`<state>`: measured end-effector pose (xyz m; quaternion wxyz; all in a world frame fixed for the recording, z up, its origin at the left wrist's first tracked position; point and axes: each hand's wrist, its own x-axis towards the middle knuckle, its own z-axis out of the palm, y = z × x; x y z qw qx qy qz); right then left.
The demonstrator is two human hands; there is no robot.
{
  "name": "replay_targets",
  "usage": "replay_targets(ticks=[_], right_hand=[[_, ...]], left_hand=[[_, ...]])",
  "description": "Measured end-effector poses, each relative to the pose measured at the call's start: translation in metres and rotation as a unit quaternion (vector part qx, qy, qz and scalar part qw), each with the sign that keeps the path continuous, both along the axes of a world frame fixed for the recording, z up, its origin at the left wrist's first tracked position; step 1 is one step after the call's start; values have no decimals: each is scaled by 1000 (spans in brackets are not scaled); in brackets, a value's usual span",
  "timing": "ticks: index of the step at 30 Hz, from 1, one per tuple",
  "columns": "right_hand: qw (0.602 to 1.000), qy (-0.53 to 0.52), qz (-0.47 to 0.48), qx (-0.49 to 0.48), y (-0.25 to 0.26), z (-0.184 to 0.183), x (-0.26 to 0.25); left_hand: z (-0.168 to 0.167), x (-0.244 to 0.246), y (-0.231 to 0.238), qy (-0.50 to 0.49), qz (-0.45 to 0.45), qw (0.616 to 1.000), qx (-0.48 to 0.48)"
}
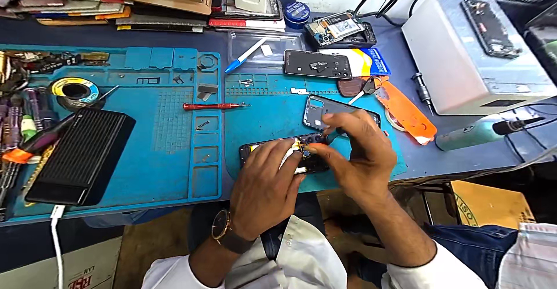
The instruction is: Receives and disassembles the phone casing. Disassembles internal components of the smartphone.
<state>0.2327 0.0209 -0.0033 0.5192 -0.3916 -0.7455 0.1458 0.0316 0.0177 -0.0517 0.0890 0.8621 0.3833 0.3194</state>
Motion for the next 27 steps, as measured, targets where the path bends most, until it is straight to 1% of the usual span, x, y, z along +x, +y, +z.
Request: replay_targets(ticks=[1, 2, 4, 5, 8, 9, 10, 12, 13, 14, 16, 17, 18, 20, 21, 23, 24, 25, 27], right_hand=[[1000, -4, 1, -14, -2, 3, 1], [999, -10, 31, -40, -4, 8, 3], [991, 12, 118, -59, -3, 12, 7], [992, 14, 115, -47, -2, 9, 7], [1000, 22, -3, 8, 0, -1, 1], [1000, 21, -11, 2, -2, 0, 0], [1000, 17, 15, -18, -3, 5, 0], [993, 17, 103, -59, -4, 13, 1], [992, 10, 110, -59, -3, 13, 0], [996, -3, 82, -46, -1, 11, -1], [1000, -2, -6, -6, 0, 3, -3], [1000, 1, -18, -4, -1, 3, -2], [1000, 6, 5, -19, -3, 6, -1], [994, 18, 89, -56, -5, 13, 1], [994, 11, 97, -54, -5, 13, 0], [999, -13, 29, -25, -3, 9, -2], [1000, -6, -5, -13, -2, 7, -3], [1000, 5, -11, -12, -2, 7, -3], [997, 36, 60, -43, -3, 11, -1]], left_hand=[[0, 1, 0, 0, 2, 1000, 3], [-1, 1, 0, -2, 4, 1000, 5], [-2, 1, 0, -6, 4, 1000, 8], [-1, 1, 0, -3, 5, 1000, 11], [-1, 4, 0, 11, 5, 1000, 16], [-2, 4, 0, 14, 5, 1000, 16], [-2, 4, 0, 16, 7, 1000, 16], [-2, 3, -1, 21, 8, 1000, 12], [-2, 3, -1, 21, 5, 1000, 13], [-2, 3, 0, 21, 4, 1000, 16], [-2, 3, 0, 22, 5, 1000, 21], [-3, 4, 0, 22, 7, 1000, 21], [-3, 4, 0, 21, 10, 999, 22], [-4, 4, -1, 17, 13, 1000, 21], [-3, 4, -1, 19, 12, 1000, 19], [-3, 4, -1, 21, 9, 1000, 19], [-3, 4, 0, 22, 9, 1000, 19], [-3, 5, 0, 22, 10, 1000, 18], [-3, 4, -1, 21, 14, 1000, 15]])
